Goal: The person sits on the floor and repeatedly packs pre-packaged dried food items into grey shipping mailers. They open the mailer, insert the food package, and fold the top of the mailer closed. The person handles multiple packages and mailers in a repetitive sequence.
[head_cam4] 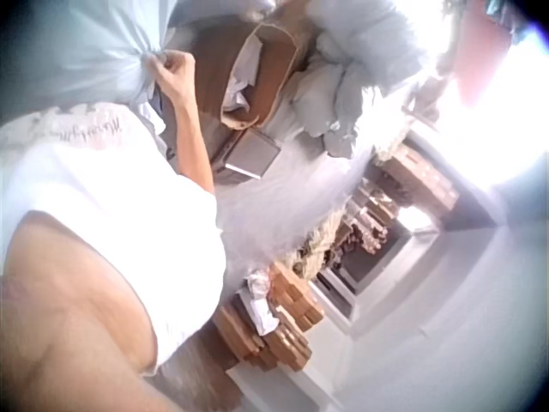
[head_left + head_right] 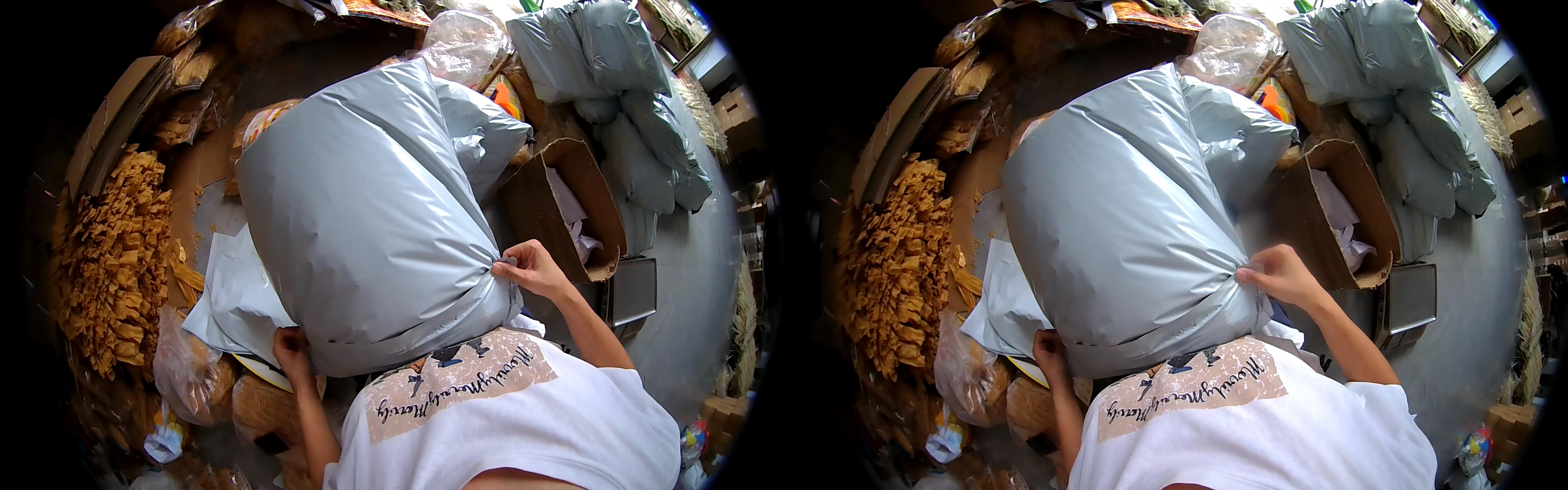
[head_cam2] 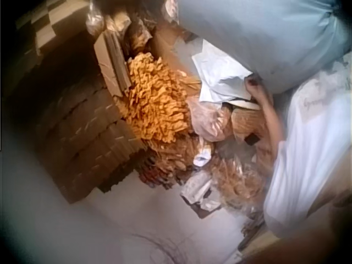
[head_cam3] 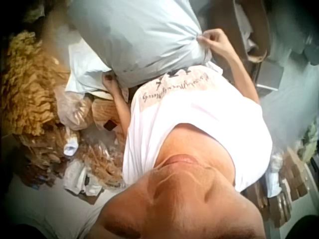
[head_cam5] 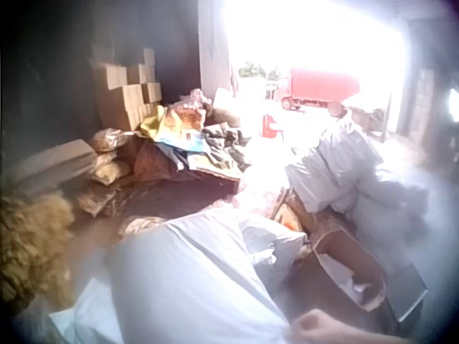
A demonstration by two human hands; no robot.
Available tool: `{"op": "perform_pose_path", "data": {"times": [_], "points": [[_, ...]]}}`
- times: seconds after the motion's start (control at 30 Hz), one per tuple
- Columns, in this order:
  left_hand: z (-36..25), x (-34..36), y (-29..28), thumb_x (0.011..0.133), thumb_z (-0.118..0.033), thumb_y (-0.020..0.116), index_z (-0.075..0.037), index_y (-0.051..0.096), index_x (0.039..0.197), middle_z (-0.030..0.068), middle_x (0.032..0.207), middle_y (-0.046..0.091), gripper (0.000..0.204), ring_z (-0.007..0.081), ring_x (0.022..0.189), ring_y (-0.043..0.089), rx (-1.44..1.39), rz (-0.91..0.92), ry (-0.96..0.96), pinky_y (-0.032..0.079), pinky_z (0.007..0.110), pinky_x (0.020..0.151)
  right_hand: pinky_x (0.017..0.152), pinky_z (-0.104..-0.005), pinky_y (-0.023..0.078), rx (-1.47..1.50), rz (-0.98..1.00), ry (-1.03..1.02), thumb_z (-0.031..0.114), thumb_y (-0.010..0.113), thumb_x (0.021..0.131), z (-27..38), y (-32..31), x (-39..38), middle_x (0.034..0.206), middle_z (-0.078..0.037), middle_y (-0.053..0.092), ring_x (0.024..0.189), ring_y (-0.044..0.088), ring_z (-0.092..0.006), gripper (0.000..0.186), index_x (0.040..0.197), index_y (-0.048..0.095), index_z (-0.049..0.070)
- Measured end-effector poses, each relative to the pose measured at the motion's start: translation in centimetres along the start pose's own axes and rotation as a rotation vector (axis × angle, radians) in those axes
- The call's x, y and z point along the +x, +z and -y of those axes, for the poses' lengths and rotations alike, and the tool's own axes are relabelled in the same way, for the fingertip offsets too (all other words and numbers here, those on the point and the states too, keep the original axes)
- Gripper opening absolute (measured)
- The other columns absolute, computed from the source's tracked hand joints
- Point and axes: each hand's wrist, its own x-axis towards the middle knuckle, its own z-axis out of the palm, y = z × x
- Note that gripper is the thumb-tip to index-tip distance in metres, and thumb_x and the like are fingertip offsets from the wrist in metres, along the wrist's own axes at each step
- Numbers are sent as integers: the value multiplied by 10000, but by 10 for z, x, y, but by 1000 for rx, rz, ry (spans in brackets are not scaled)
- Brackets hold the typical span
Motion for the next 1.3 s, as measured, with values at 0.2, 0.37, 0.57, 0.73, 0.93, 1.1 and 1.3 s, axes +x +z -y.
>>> {"op": "perform_pose_path", "data": {"times": [0.2, 0.37, 0.57, 0.73, 0.93, 1.1, 1.3], "points": [[6, -4, -4, 899, 20, 465, -36, 510, 981, 14, 872, 508, 109, 107, 814, 493, 102, 11, -47, 399, 231, 766, 802, -219, 457, -43, -135, -195, 298, 679, 877, 2, 5, 3, 1044, -41, 566, 896, 536, -73, 425, 1155, 516, 21], [-11, -4, -6, 967, -200, 464, -54, 391, 1380, 147, 1307, 495, 443, 245, 1148, 507, 85, -12, 78, 375, 341, 984, 1088, -366, 266, 100, -103, -245, 411, 594, 908, 24, 25, 8, 1437, -246, 334, 1343, 331, -314, 790, 1460, 198, 8], [-48, -23, 5, 826, -431, 617, -26, 65, 1502, 182, 1548, 129, 963, 283, 1408, 176, -23, 231, 7, 144, 358, 1134, 1133, -390, 196, 51, -47, -112, 592, 758, 679, 38, 37, 24, 1476, -246, 265, 1382, 255, -352, 1142, 1488, 154, 57], [-69, -18, 13, 775, -309, 675, -5, 161, 1488, 184, 1483, 284, 930, 305, 1333, 315, -205, 89, -113, 219, 367, 1109, 1119, -383, 239, 118, -95, -127, 563, 827, 606, 63, 51, 35, 1443, -231, 322, 1367, 289, -328, 1218, 1473, 175, 9], [-131, 20, 37, 806, -251, 658, 17, 253, 1455, 177, 1412, 384, 811, 285, 1241, 430, -219, 50, -62, 313, 358, 1056, 1104, -303, 222, 143, -262, -380, 364, 837, 698, 69, 15, 64, 1426, -147, 389, 1326, 341, -202, 1026, 1443, 259, -40], [-184, 75, 90, 795, -224, 675, 40, 306, 1420, 203, 1304, 465, 772, 245, 1166, 493, -281, 280, 127, 391, 336, 988, 1104, -323, 244, 124, -410, -447, 333, 797, 751, 96, -42, 70, 1424, -191, 397, 1319, 368, -237, 889, 1426, 330, -9], [-209, 149, 181, 815, -494, 656, 40, 151, 1470, 227, 1434, 337, 984, 271, 1313, 365, -316, 459, 253, 279, 331, 1081, 1103, -311, 261, -24, -563, -475, 358, 742, 807, 84, -137, 101, 1439, -144, 400, 1324, 369, -216, 777, 1418, 381, 40]]}}
